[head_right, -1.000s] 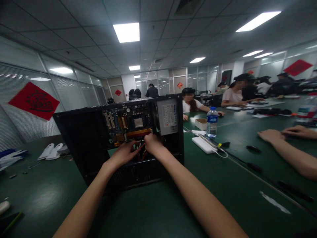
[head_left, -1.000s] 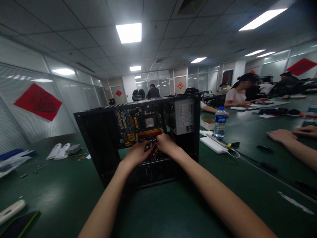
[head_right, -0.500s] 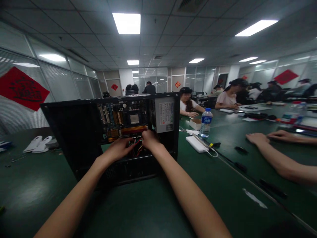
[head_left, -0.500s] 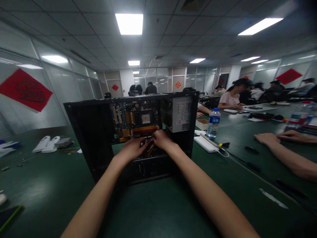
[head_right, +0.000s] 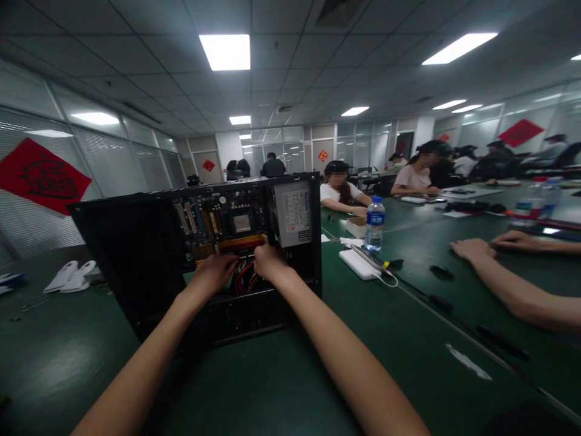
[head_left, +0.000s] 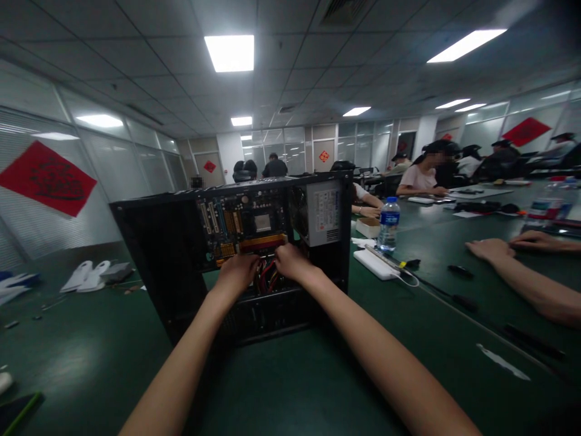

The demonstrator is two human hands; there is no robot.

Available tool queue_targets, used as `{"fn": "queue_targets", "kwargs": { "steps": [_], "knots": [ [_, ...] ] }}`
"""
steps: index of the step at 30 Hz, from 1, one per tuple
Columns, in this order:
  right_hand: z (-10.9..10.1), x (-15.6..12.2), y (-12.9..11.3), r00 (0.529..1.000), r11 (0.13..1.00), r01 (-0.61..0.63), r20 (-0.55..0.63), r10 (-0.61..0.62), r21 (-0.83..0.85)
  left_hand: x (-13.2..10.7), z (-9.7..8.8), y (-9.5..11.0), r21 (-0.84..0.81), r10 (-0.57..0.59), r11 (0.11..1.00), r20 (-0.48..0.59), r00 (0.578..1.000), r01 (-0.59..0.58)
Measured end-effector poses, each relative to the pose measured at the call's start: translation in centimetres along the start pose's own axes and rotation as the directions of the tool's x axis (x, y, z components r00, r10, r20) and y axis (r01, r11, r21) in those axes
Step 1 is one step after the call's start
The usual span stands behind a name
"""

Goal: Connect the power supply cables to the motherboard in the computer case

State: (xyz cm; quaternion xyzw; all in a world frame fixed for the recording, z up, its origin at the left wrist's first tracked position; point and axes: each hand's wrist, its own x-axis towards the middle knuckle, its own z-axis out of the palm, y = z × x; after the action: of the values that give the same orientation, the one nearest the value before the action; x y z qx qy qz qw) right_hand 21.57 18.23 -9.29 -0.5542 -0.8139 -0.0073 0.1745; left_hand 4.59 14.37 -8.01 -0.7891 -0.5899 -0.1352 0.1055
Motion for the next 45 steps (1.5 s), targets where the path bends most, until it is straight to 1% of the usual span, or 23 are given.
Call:
{"fn": "queue_targets", "kwargs": {
  "steps": [3,5,10,14,18,22,28,30,31,32,33,34,35,36,38,39,40,41,42,45],
  "knots": [
    [-0.1,0.0,0.1,1.000,1.000,0.009,-0.009,-0.009,0.001,0.8,-0.2,0.4,0.095,0.009,0.995,0.061,0.998,-0.014],
    [-0.2,-0.1,0.0,1.000,1.000,0.012,-0.013,-0.012,0.007,1.1,-0.2,0.6,0.124,0.007,0.992,0.078,0.997,-0.017],
    [-0.2,-0.1,-0.2,1.000,1.000,0.014,-0.002,-0.014,0.020,1.3,0.0,0.7,0.150,-0.043,0.988,0.053,0.998,0.034],
    [-0.2,-0.1,-0.2,1.000,0.999,0.015,-0.007,-0.015,0.036,1.4,0.0,0.7,0.138,-0.064,0.989,0.050,0.997,0.057],
    [-0.3,-0.2,-0.3,1.000,0.999,0.018,-0.006,-0.018,0.037,1.5,0.1,0.6,0.138,-0.056,0.989,0.037,0.998,0.051],
    [-0.5,-0.1,-0.2,1.000,1.000,-0.004,-0.002,0.004,0.028,1.7,0.2,0.6,0.152,-0.044,0.988,0.032,0.999,0.039],
    [-0.4,0.0,-0.2,1.000,1.000,-0.003,-0.010,0.004,0.015,1.7,0.3,1.4,0.168,-0.050,0.985,0.057,0.997,0.039],
    [-0.5,-0.1,-0.4,0.999,1.000,-0.010,-0.049,0.010,0.014,1.5,0.2,1.7,0.172,-0.056,0.984,0.053,0.997,0.046],
    [-0.6,-0.2,-0.6,0.995,1.000,0.000,-0.095,0.002,0.020,1.3,0.2,1.8,0.162,-0.059,0.985,0.041,0.997,0.051],
    [-0.7,-0.3,-0.9,0.987,0.999,0.031,-0.157,-0.026,0.029,1.1,0.2,1.7,0.141,-0.061,0.988,0.024,0.998,0.057],
    [-0.8,-0.4,-1.1,0.971,0.995,0.089,-0.224,-0.079,0.037,0.9,0.3,1.7,0.110,-0.061,0.992,0.004,0.998,0.060],
    [-0.9,-0.5,-1.3,0.946,0.984,0.176,-0.284,-0.158,0.039,0.7,0.4,1.6,0.072,-0.058,0.996,-0.012,0.998,0.059],
    [-1.0,-0.6,-1.6,0.909,0.958,0.285,-0.328,-0.258,0.035,0.5,0.6,1.4,0.035,-0.051,0.998,-0.015,0.999,0.052],
    [-1.1,-0.7,-1.8,0.861,0.916,0.400,-0.354,-0.366,0.027,0.4,0.8,1.2,0.007,-0.036,0.999,-0.008,0.999,0.036],
    [-1.2,-0.9,-2.1,0.760,0.808,0.589,-0.355,-0.544,0.022,0.3,1.3,0.9,-0.019,0.055,0.998,0.070,0.996,-0.054],
    [-1.1,-1.0,-2.1,0.721,0.759,0.650,-0.340,-0.604,0.030,0.3,1.4,0.8,-0.021,0.105,0.994,0.097,0.990,-0.103],
    [-1.1,-1.0,-2.2,0.695,0.724,0.689,-0.324,-0.642,0.042,0.3,1.5,0.7,-0.022,0.138,0.990,0.114,0.984,-0.136],
    [-1.1,-1.1,-2.2,0.683,0.704,0.708,-0.307,-0.663,0.057,0.3,1.6,0.7,-0.021,0.152,0.988,0.115,0.982,-0.151],
    [-1.0,-1.2,-2.2,0.683,0.696,0.714,-0.291,-0.670,0.073,0.3,1.5,0.7,-0.024,0.151,0.989,0.107,0.983,-0.149],
    [-1.1,-1.3,-2.1,0.712,0.706,0.696,-0.258,-0.653,0.133,0.2,1.0,0.8,-0.062,0.142,0.989,0.089,0.986,-0.137]
  ]
}}
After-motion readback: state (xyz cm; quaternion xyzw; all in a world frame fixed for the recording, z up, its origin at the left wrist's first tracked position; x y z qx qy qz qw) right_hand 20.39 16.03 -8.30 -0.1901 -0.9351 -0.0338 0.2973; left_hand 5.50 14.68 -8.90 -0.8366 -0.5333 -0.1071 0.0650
